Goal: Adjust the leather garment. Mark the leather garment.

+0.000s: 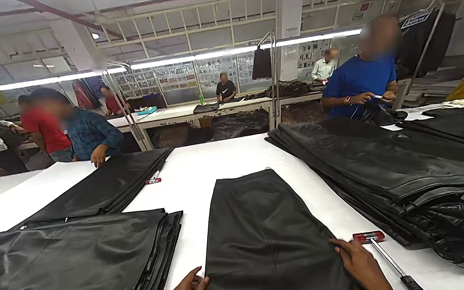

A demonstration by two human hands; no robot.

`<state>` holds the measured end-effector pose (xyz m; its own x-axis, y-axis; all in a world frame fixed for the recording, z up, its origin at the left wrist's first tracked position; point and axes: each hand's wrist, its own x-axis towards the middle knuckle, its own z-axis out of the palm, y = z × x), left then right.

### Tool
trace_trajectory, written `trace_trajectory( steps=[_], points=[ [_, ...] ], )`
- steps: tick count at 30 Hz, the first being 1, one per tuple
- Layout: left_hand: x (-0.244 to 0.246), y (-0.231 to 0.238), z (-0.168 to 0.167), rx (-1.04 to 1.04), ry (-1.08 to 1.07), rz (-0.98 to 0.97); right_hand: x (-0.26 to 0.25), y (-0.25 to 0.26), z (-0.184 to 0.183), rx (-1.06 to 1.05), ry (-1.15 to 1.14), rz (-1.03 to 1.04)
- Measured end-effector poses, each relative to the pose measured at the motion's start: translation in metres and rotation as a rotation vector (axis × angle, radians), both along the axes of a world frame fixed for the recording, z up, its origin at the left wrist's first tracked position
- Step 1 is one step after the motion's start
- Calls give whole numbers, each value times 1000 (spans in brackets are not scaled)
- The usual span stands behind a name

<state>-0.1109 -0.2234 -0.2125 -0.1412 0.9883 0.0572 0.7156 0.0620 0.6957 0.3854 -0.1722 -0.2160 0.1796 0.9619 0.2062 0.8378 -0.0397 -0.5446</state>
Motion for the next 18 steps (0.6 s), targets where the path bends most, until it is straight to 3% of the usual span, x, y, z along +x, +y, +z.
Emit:
trace_trajectory(
  steps=[5,12,15,18],
  points=[
    [35,24,-2,-14,84,-2,40,36,-5,-141,-165,44],
    [27,17,-23,225,100,-27,18,-25,-18,112,-464,-27],
    [17,21,-27,324,231,-157,26,-24,-27,228,-519,35],
    [1,29,-30,296,250,-247,30,-20,-28,261,-511,86]
  ],
)
